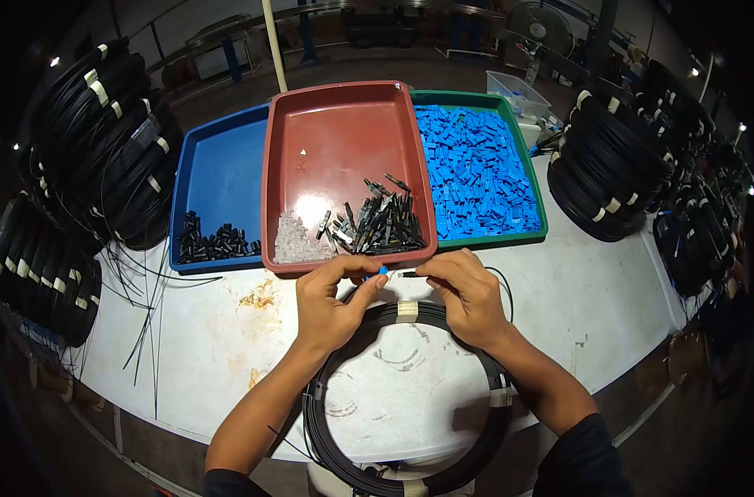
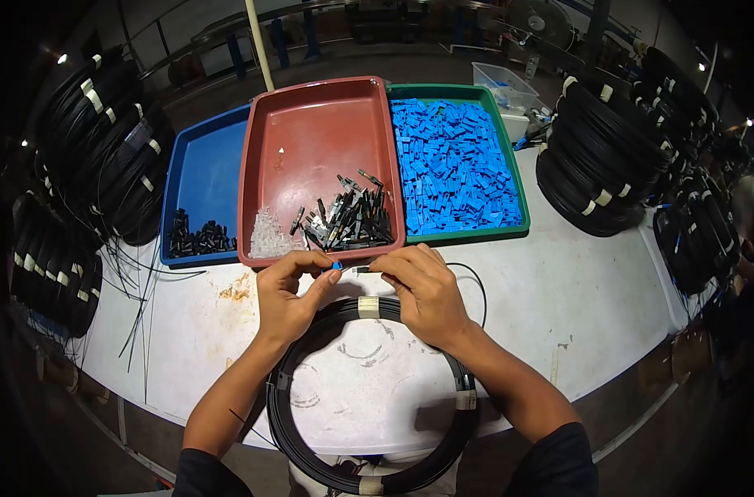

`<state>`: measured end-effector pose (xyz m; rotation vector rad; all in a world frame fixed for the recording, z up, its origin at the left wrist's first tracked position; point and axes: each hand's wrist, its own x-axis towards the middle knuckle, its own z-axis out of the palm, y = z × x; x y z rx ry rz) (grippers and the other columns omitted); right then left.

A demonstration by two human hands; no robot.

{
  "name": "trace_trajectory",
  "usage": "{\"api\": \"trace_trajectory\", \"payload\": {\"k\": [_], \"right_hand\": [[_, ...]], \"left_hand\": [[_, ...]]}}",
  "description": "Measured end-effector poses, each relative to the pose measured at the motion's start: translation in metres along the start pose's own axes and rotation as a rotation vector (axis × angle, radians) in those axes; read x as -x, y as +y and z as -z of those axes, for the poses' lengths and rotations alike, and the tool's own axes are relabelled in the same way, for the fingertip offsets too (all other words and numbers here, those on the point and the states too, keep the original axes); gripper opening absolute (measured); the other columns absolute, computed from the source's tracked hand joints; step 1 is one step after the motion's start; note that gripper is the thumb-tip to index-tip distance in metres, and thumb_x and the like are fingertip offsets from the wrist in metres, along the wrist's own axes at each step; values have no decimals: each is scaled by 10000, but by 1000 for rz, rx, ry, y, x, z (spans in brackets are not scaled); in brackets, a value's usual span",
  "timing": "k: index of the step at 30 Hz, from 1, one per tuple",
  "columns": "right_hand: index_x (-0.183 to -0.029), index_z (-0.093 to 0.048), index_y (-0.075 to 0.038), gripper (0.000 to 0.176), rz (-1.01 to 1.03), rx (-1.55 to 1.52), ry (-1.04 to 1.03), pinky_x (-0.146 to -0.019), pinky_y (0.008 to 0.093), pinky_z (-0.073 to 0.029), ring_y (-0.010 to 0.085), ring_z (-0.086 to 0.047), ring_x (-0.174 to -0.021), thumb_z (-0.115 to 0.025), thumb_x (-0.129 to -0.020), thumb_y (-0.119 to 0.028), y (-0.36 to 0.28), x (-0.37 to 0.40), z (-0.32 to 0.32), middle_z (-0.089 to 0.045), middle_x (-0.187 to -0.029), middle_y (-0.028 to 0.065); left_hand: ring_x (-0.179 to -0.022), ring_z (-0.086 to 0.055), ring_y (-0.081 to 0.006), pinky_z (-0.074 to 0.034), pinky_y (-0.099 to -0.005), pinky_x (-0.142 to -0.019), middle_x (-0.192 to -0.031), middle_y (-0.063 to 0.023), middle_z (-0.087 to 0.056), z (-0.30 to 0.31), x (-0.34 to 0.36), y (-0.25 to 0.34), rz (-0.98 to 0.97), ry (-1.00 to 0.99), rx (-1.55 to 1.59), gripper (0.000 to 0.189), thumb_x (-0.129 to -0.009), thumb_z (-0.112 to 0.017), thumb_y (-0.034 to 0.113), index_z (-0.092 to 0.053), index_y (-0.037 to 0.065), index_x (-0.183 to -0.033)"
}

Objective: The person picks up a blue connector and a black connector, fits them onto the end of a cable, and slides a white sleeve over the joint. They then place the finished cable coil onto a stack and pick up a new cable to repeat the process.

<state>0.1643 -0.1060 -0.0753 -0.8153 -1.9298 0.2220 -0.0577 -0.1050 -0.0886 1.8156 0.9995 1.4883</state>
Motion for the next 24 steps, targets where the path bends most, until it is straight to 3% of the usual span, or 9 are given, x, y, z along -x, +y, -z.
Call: {"api": "trace_trajectory", "payload": {"k": [3,7,24], "right_hand": [[-994,-706,-13,215,6,-8,10,-778,408,-490,310,-621,-842,-653,-807,79,-1,-1,0,-679,-933,128],[-997,-715,3,258,51,-1,28,-696,363,-503,289,-631,-787,-656,-787,139,-2,-2,2,-694,-919,144],[-992,-719,-6,306,116,45,-31,-671,375,-495,282,-615,-758,-667,-733,149,-1,0,2,-683,-893,129]], "left_hand": [[-770,-711,-128,-558,-267,-725,-868,-89,-759,-3,0,1,29,56,21,133,-896,-769,70,-732,-24,-984],[-766,-724,-133,-558,-269,-713,-854,-93,-765,-2,1,1,51,27,40,159,-901,-766,83,-735,-32,-1007],[-752,-736,-115,-558,-238,-673,-803,-89,-774,0,3,-3,127,-94,107,138,-919,-740,69,-749,-28,-1017]]}}
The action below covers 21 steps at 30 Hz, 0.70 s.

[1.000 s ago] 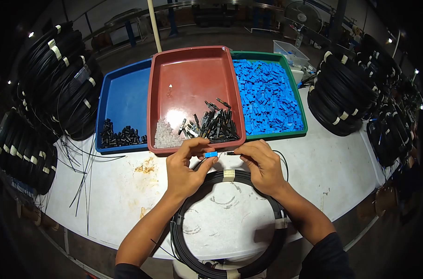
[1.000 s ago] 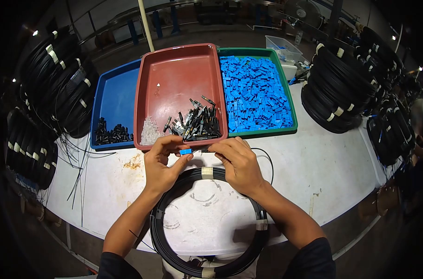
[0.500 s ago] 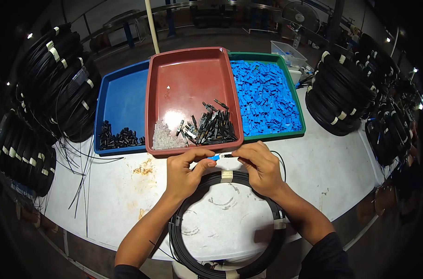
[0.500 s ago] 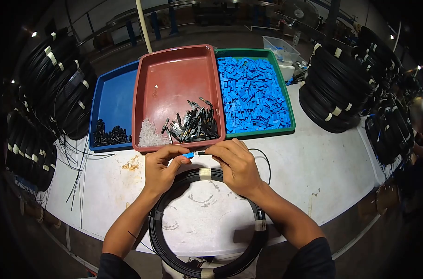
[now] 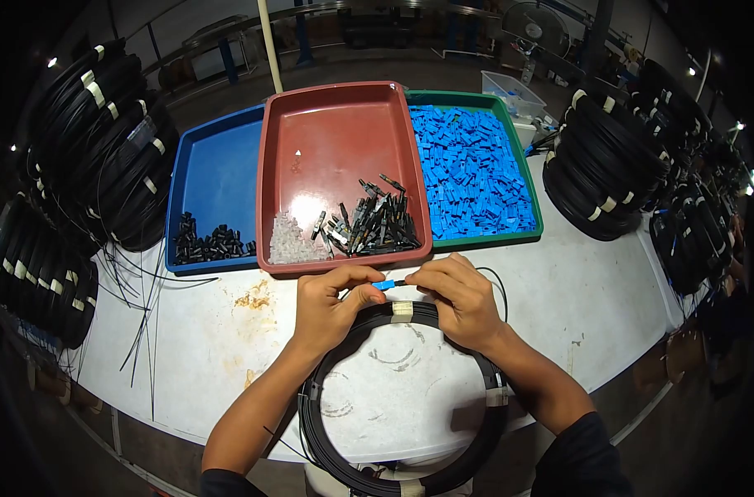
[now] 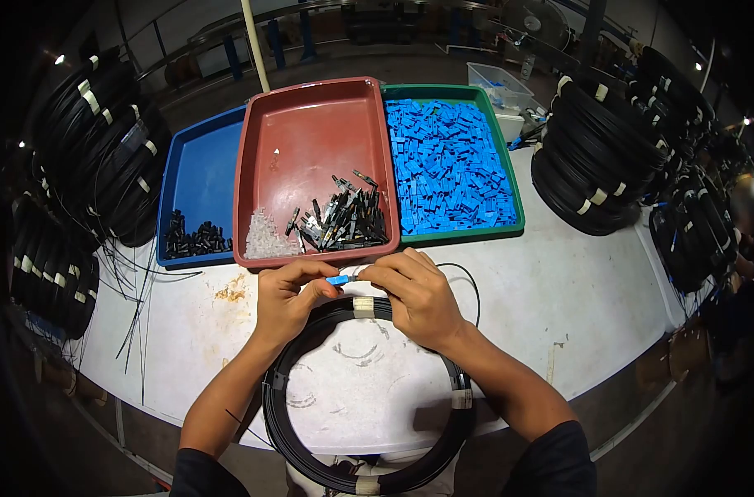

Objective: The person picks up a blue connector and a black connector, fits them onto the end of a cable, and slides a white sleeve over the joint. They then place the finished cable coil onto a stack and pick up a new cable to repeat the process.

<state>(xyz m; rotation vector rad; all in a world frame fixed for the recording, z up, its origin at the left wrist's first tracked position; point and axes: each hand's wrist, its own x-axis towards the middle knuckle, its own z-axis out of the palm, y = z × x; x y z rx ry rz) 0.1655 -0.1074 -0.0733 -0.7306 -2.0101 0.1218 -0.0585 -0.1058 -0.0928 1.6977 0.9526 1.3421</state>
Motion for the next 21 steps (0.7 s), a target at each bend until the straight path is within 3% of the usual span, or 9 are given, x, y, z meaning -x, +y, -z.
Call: {"api": "trace_trajectory", "payload": {"k": [5,7,9,15,17,19,21], "right_hand": [[-1000,-696,1,243,22,-72,-16,-657,369,-502,278,-626,-740,-714,-778,99,-1,0,-2,-683,-879,120],[-990,-635,10,198,-90,-136,-54,-734,420,-513,344,-644,-816,-721,-813,35,-6,2,0,-662,-928,142],[-987,-614,4,210,-102,-123,-64,-734,422,-517,352,-645,-831,-727,-812,32,-7,2,1,-658,-918,144],[-958,-636,10,190,-95,-112,-114,-678,404,-515,327,-636,-763,-747,-803,14,-4,5,0,-614,-844,131],[-938,-703,19,177,-43,-56,-72,-575,331,-510,251,-659,-664,-783,-782,41,-3,5,1,-669,-823,126],[-947,-707,23,192,-25,-60,-54,-574,328,-517,251,-665,-666,-785,-773,49,-1,6,0,-669,-817,124],[-956,-711,27,208,-9,-64,-37,-572,325,-524,250,-671,-668,-787,-765,58,-1,6,-1,-669,-811,123]], "left_hand": [[-737,-745,-140,-565,-251,-676,-816,-106,-775,1,-1,8,-48,-66,-76,155,-873,-780,72,-757,-31,-988],[-733,-747,-150,-567,-256,-679,-821,-113,-775,0,-1,10,-93,-99,-120,176,-847,-806,79,-762,-31,-978],[-723,-746,-162,-571,-265,-676,-835,-122,-776,0,0,13,-169,-100,-104,229,-790,-855,97,-771,-26,-964],[-740,-714,-132,-553,-256,-710,-870,-102,-777,1,1,14,-170,-104,-196,211,-782,-853,45,-769,-11,-968],[-746,-717,-135,-553,-258,-719,-880,-102,-779,-1,-2,15,-171,-112,-229,216,-780,-855,46,-769,-8,-971],[-758,-724,-142,-555,-258,-725,-886,-98,-778,-5,-3,17,-294,37,-236,229,-769,-863,46,-765,0,-970],[-761,-726,-143,-557,-258,-731,-885,-96,-778,-1,-2,15,-289,18,-251,234,-765,-867,47,-763,2,-970]]}}
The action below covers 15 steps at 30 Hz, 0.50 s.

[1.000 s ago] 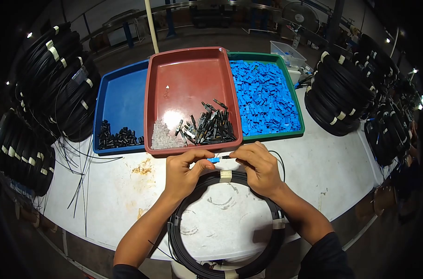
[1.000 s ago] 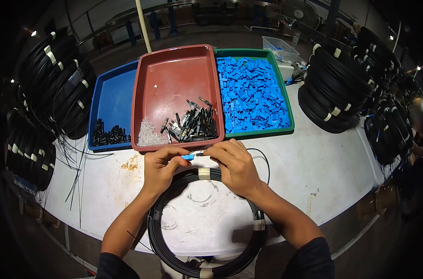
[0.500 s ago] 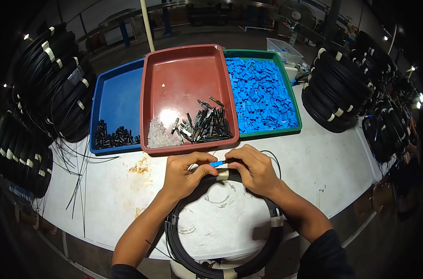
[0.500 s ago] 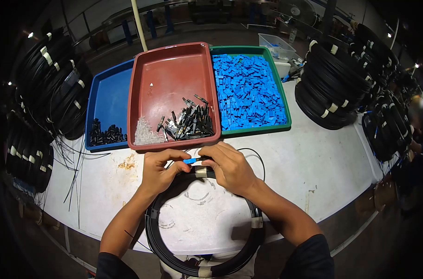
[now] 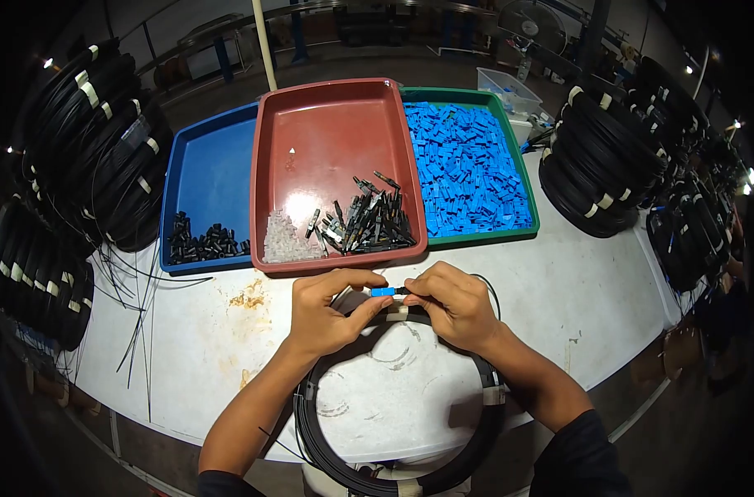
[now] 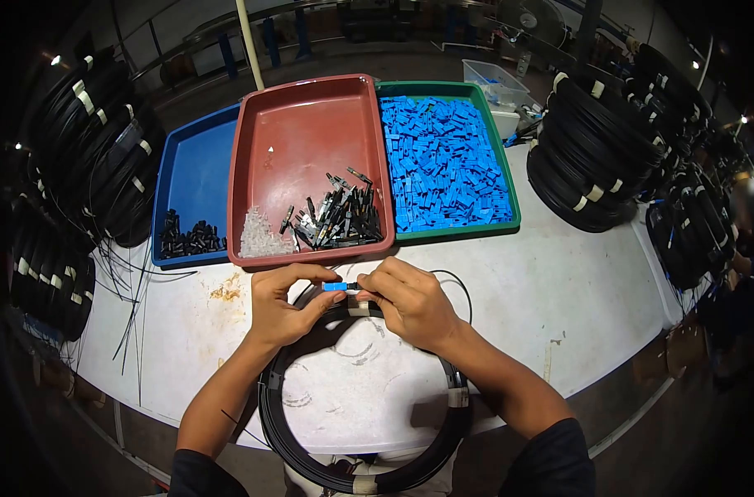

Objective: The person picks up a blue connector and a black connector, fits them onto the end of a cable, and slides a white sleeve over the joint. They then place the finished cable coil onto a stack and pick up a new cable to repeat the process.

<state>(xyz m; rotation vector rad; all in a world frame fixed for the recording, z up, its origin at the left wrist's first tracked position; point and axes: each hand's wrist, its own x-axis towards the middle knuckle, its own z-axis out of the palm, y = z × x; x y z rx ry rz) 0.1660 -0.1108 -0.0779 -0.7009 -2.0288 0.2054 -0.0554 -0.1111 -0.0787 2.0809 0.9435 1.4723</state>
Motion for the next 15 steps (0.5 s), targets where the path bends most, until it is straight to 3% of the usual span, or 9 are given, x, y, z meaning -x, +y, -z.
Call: {"api": "trace_trajectory", "payload": {"k": [8,15], "right_hand": [[-977,-692,49,251,-24,-22,-77,-636,332,-556,251,-690,-742,-659,-760,171,2,1,1,-663,-871,144],[-958,-679,61,240,-41,-29,-102,-642,346,-548,273,-677,-730,-628,-756,182,-3,-1,3,-632,-828,146]], "left_hand": [[-741,-740,-152,-576,-267,-657,-903,-108,-781,1,2,-5,0,-60,36,211,-764,-862,71,-787,24,-956],[-823,-770,-177,-608,-268,-736,-938,-130,-784,-1,1,1,-56,-55,27,251,-756,-852,37,-787,22,-998]]}}
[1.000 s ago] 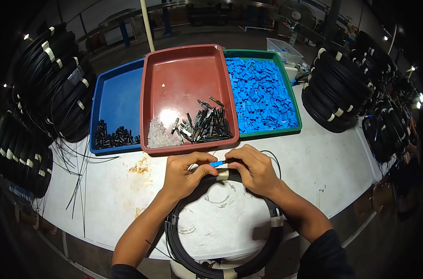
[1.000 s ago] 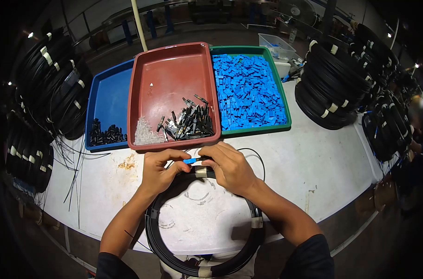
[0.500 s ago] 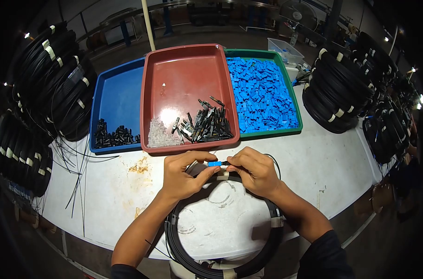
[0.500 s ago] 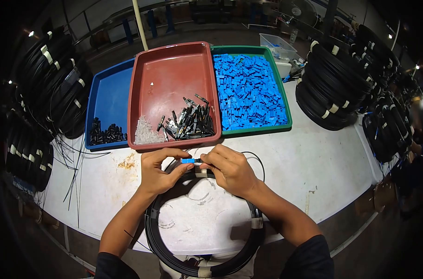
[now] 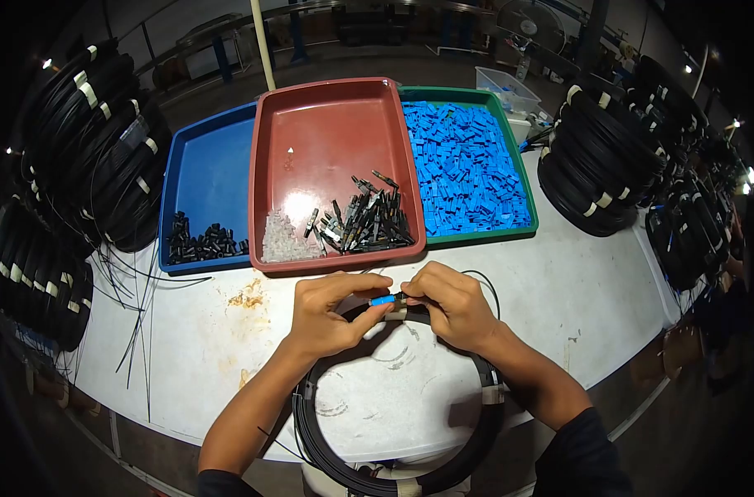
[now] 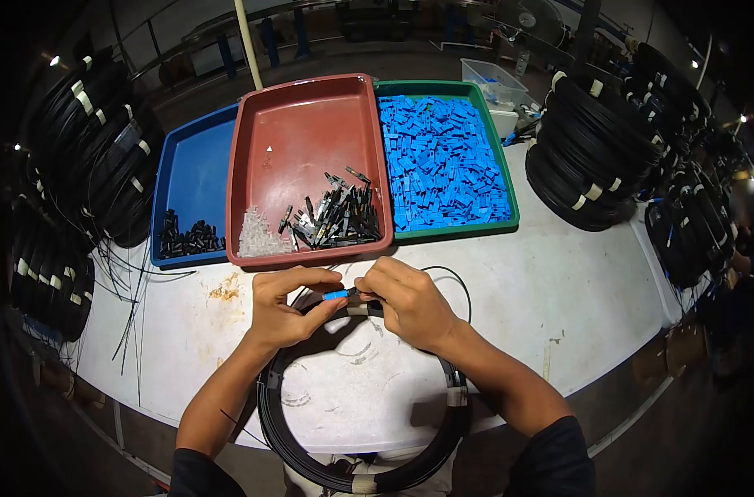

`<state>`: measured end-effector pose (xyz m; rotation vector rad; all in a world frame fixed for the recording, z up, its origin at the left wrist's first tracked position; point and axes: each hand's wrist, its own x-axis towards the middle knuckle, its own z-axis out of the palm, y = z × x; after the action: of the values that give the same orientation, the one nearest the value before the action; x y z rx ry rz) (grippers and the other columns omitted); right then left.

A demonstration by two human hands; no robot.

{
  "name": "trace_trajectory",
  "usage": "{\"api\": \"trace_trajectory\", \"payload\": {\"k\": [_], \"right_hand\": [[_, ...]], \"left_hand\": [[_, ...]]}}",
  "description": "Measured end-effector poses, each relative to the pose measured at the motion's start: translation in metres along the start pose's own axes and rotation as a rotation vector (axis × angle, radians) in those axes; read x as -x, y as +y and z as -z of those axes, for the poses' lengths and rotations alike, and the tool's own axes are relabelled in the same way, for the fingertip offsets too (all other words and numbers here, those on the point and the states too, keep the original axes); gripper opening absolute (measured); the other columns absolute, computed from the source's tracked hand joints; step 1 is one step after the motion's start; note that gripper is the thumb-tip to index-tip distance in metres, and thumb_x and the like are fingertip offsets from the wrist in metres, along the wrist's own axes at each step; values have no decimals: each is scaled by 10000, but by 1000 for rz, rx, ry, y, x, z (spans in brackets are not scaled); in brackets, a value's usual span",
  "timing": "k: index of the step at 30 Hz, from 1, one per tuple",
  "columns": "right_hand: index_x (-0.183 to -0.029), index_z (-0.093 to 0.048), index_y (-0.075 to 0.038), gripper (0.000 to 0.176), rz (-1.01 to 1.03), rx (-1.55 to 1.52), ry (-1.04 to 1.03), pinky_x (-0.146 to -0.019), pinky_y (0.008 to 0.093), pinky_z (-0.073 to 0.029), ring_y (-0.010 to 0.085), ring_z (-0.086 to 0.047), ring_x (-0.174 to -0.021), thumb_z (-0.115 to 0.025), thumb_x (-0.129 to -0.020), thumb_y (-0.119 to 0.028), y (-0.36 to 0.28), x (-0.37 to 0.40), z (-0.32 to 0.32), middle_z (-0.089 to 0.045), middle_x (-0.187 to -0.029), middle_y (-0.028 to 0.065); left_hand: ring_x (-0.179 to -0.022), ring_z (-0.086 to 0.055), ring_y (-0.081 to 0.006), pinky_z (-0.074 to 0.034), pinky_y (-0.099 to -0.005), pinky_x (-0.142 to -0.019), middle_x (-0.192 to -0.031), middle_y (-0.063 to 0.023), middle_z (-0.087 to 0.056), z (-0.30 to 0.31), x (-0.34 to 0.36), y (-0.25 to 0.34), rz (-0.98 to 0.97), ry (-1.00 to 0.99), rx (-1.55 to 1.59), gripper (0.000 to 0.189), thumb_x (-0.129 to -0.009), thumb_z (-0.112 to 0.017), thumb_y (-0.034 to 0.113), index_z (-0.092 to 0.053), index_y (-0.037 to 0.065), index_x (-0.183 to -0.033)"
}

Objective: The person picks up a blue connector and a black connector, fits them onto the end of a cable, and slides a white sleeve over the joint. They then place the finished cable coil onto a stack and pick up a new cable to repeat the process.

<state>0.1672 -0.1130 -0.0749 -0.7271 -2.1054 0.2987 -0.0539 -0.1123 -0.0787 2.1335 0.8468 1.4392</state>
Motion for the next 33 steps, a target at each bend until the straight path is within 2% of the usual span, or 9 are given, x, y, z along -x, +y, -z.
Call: {"api": "trace_trajectory", "payload": {"k": [2,3,5,6,9,16,21,26,33], "right_hand": [[-943,-673,63,227,-12,11,3,-641,349,-542,280,-667,-713,-615,-758,181,-6,-2,1,-620,-806,151],[-943,-673,63,227,-11,11,3,-641,349,-542,280,-667,-713,-615,-758,181,-6,-1,1,-620,-806,151],[-917,-662,61,203,-22,3,1,-638,353,-540,282,-662,-704,-610,-760,178,-4,-1,1,-616,-799,152],[-917,-662,61,203,-27,4,-1,-638,353,-540,282,-662,-704,-610,-760,178,-5,1,0,-616,-799,152],[-886,-647,56,187,-51,-5,15,-634,354,-540,285,-663,-703,-602,-754,181,-6,-2,-1,-617,-800,154],[-876,-641,51,187,-20,-49,27,-613,355,-534,280,-652,-680,-605,-755,188,-2,-1,-6,-610,-788,147],[-913,-659,57,223,-13,6,40,-603,352,-530,276,-651,-679,-602,-749,195,-5,0,-4,-606,-793,146],[-913,-653,58,231,16,54,15,-601,348,-535,276,-661,-684,-594,-741,200,-8,-3,-1,-608,-798,145],[-900,-642,58,231,-5,7,17,-608,351,-535,278,-653,-684,-585,-732,206,-9,-1,-2,-607,-793,150]], "left_hand": [[-840,-773,-185,-598,-268,-751,-938,-120,-788,-1,1,-2,45,-13,77,365,-765,-842,29,-749,24,-1118],[-840,-773,-185,-598,-268,-751,-938,-120,-788,0,3,-3,44,-13,77,365,-765,-842,29,-749,24,-1118],[-890,-761,-182,-575,-278,-827,-944,-123,-768,1,3,-7,102,-79,130,544,-752,-847,-40,-635,-27,-1253],[-911,-756,-169,-563,-270,-860,-925,-116,-765,2,2,-9,72,-99,135,623,-749,-847,-55,-583,-21,-1313],[-856,-773,-165,-578,-277,-794,-863,-93,-788,-3,2,-10,76,-35,215,577,-764,-840,26,-633,40,-1303],[-872,-771,-164,-580,-273,-816,-880,-104,-786,-2,-1,-7,88,-93,135,537,-780,-826,8,-632,29,-1280],[-880,-771,-160,-580,-276,-822,-901,-103,-784,-6,2,-11,76,-38,243,532,-776,-829,9,-631,27,-1269],[-895,-772,-169,-583,-279,-799,-982,-85,-779,-1,0,-6,103,-89,192,479,-775,-838,3,-659,17,-1218],[-906,-771,-169,-589,-274,-797,-1013,-101,-768,-2,3,-9,90,-77,241,456,-786,-831,-7,-667,6,-1211]]}}
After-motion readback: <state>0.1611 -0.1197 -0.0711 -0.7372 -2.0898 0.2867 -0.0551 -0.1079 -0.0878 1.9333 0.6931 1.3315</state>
